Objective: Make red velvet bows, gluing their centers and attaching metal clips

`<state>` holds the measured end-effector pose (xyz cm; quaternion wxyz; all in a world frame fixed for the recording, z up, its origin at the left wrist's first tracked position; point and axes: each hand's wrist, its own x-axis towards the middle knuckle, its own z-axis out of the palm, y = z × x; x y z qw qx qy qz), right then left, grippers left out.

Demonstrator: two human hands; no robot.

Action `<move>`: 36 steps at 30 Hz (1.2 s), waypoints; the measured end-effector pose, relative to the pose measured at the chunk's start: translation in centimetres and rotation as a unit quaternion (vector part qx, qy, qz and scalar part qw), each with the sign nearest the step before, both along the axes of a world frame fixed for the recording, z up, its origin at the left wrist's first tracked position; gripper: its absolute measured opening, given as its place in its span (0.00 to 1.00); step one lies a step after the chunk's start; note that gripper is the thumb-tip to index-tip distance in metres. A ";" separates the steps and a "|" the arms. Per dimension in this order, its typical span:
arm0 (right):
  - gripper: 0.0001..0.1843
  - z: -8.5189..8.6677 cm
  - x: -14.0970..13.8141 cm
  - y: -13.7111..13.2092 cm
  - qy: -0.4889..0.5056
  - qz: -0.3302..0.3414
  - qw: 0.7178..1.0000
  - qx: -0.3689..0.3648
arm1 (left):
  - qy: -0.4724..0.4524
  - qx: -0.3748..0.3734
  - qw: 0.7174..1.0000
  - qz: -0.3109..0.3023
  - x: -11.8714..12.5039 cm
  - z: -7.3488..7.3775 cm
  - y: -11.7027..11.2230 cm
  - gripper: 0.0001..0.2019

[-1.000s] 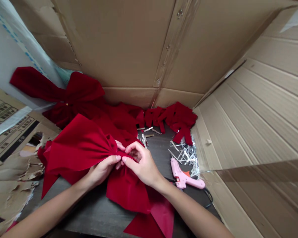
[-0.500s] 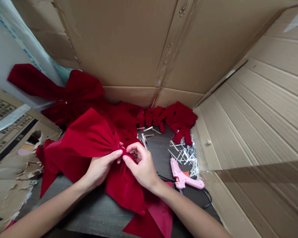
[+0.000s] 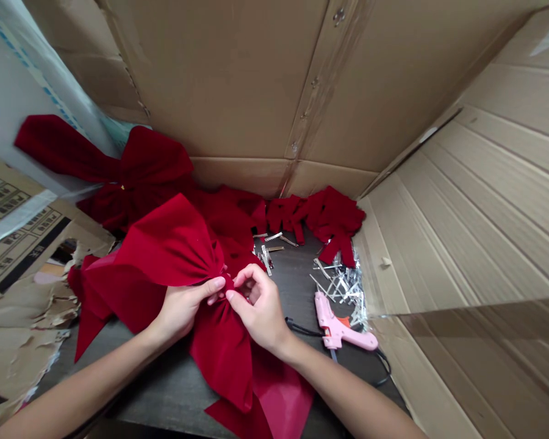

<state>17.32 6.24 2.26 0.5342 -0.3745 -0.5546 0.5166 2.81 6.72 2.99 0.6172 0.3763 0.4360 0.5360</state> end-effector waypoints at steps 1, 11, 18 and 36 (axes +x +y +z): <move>0.11 -0.1 0.0 0.0 0.007 0.005 1.000 -0.010 | 0.003 -0.003 1.000 -0.003 0.0 0.1 0.0 0.17; 0.12 -0.1 0.6 0.5 -0.099 0.040 0.993 -0.049 | 0.027 -0.043 0.999 -0.015 -0.2 0.5 0.1 0.16; 0.11 0.1 0.7 0.3 -0.112 0.042 0.993 -0.022 | 0.065 -0.064 0.995 -0.043 -0.4 0.4 0.0 0.16; 0.12 -1.0 0.5 -0.1 0.001 0.062 0.992 -0.113 | 0.131 -0.011 0.990 -0.048 0.3 0.0 0.3 0.16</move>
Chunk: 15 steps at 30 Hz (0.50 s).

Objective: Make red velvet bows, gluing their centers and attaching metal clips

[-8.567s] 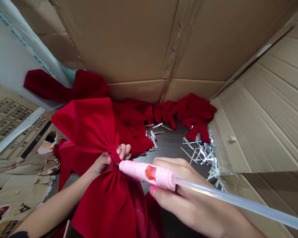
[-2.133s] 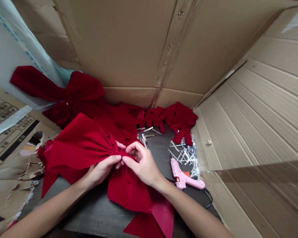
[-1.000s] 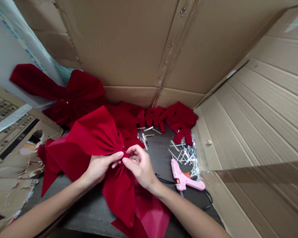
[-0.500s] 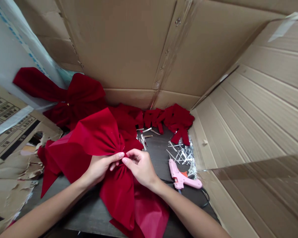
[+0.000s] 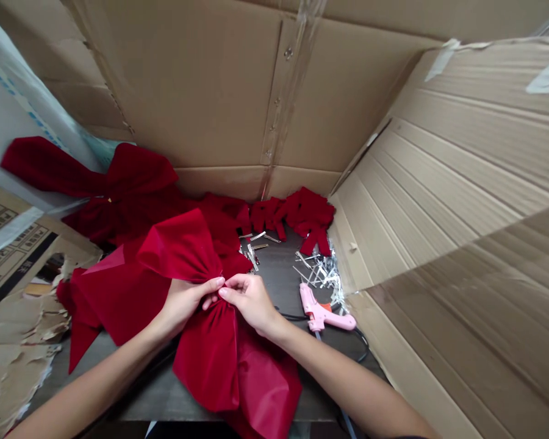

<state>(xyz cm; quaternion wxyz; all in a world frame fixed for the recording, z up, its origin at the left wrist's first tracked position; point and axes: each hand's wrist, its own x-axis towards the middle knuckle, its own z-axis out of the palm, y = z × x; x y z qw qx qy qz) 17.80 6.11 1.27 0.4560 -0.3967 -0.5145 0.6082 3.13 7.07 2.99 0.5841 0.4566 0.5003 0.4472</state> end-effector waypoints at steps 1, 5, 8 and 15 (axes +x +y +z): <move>0.12 -0.1 0.0 0.1 -0.006 0.000 1.000 -0.001 | 0.006 0.000 1.000 -0.001 0.0 -0.1 0.1 0.16; 0.13 -0.9 0.6 0.3 -0.040 0.024 0.999 -0.001 | 0.033 -0.016 0.999 -0.030 -0.3 -1.0 0.9 0.18; 0.13 -1.7 1.4 0.4 -0.088 0.029 0.996 -0.006 | 0.056 -0.050 0.994 -0.076 -0.5 -1.6 1.6 0.21; 0.09 -3.2 2.7 0.6 -0.165 -0.010 0.986 0.020 | 0.098 -0.115 0.967 -0.206 -1.4 -0.8 1.8 0.32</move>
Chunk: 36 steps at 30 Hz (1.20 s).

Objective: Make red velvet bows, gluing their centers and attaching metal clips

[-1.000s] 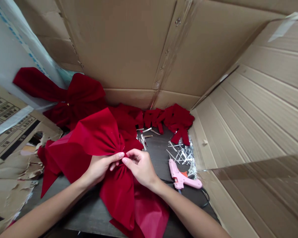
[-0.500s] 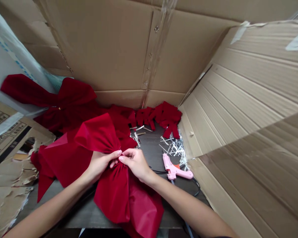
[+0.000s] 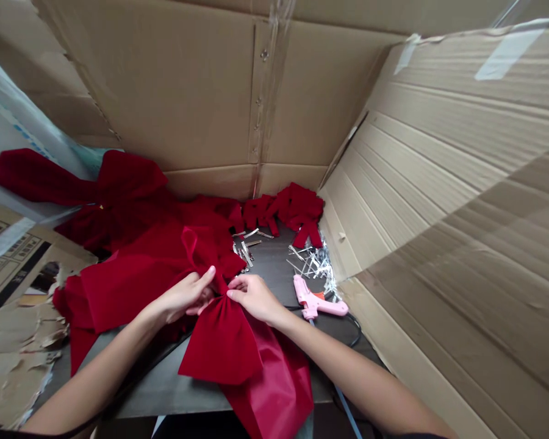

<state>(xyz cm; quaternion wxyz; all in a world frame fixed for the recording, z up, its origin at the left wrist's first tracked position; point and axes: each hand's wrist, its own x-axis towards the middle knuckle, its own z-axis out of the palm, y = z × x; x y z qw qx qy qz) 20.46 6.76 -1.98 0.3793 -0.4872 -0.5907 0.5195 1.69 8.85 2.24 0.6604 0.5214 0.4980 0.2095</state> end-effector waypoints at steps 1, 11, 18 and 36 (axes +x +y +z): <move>0.09 -0.1 0.1 0.0 -0.009 -0.005 1.000 0.008 | 0.010 -0.013 1.000 -0.022 -0.4 0.3 -0.2 0.34; 0.06 -0.1 -0.3 -0.5 -0.097 0.002 0.992 0.080 | 0.261 0.551 0.780 -0.140 -2.3 0.7 -2.4 0.12; 0.03 0.4 -0.6 -1.0 -0.196 0.020 0.972 0.132 | 0.339 0.674 0.593 -0.282 -2.8 -1.6 -1.9 0.25; 0.09 0.1 -0.5 -1.7 -0.317 0.057 0.926 0.199 | 0.362 0.642 0.624 -0.258 -2.0 -2.8 -2.8 0.21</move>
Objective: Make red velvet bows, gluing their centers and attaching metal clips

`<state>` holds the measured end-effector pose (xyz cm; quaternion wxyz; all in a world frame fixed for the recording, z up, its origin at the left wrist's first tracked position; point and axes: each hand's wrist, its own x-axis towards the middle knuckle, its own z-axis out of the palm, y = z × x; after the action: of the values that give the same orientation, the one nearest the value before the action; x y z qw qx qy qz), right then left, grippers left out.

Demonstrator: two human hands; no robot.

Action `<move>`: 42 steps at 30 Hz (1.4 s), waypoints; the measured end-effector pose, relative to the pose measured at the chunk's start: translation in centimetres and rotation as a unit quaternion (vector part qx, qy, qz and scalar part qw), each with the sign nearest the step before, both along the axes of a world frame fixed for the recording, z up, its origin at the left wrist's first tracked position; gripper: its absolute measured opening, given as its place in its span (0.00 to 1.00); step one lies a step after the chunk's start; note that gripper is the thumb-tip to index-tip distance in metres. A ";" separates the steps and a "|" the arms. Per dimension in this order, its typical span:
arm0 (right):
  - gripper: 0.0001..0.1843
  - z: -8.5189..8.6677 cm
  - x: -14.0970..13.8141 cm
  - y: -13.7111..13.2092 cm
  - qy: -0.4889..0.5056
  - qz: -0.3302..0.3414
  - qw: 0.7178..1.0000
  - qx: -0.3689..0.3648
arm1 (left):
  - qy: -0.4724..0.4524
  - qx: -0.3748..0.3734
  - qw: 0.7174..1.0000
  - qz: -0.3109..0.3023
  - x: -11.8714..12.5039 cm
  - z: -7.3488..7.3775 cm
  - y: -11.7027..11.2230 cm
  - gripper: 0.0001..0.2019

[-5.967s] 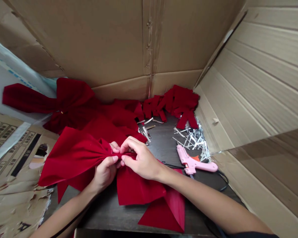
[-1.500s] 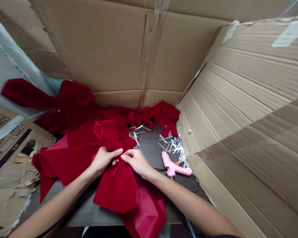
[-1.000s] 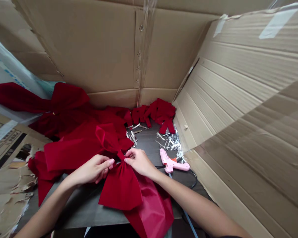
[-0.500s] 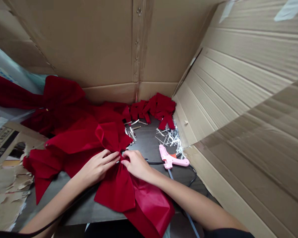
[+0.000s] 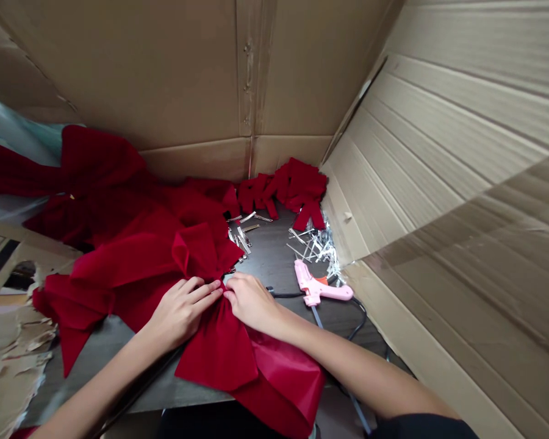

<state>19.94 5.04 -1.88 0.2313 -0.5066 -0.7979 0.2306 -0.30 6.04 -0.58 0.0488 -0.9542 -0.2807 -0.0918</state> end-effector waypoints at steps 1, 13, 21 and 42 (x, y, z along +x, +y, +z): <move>0.09 0.0 0.0 0.0 -0.004 0.000 1.000 0.000 | -0.003 -0.003 1.000 0.009 0.1 0.0 -0.1 0.21; 0.04 0.0 0.2 -0.1 -0.003 -0.001 1.000 -0.020 | -0.047 -0.109 0.991 0.058 0.2 -0.4 -0.7 0.23; 0.17 -0.4 1.5 -1.1 -0.025 0.113 0.988 0.099 | -0.153 -0.215 0.960 0.097 0.1 -0.3 -0.5 0.18; 0.16 -1.1 1.2 -1.3 -0.132 0.137 0.968 0.163 | -0.196 -0.233 0.933 0.189 0.7 -0.6 0.2 0.06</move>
<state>21.12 3.71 -2.96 0.1702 -0.3740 -0.9098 0.0579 0.39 6.21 -1.19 -0.2148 -0.8308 -0.4735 -0.1984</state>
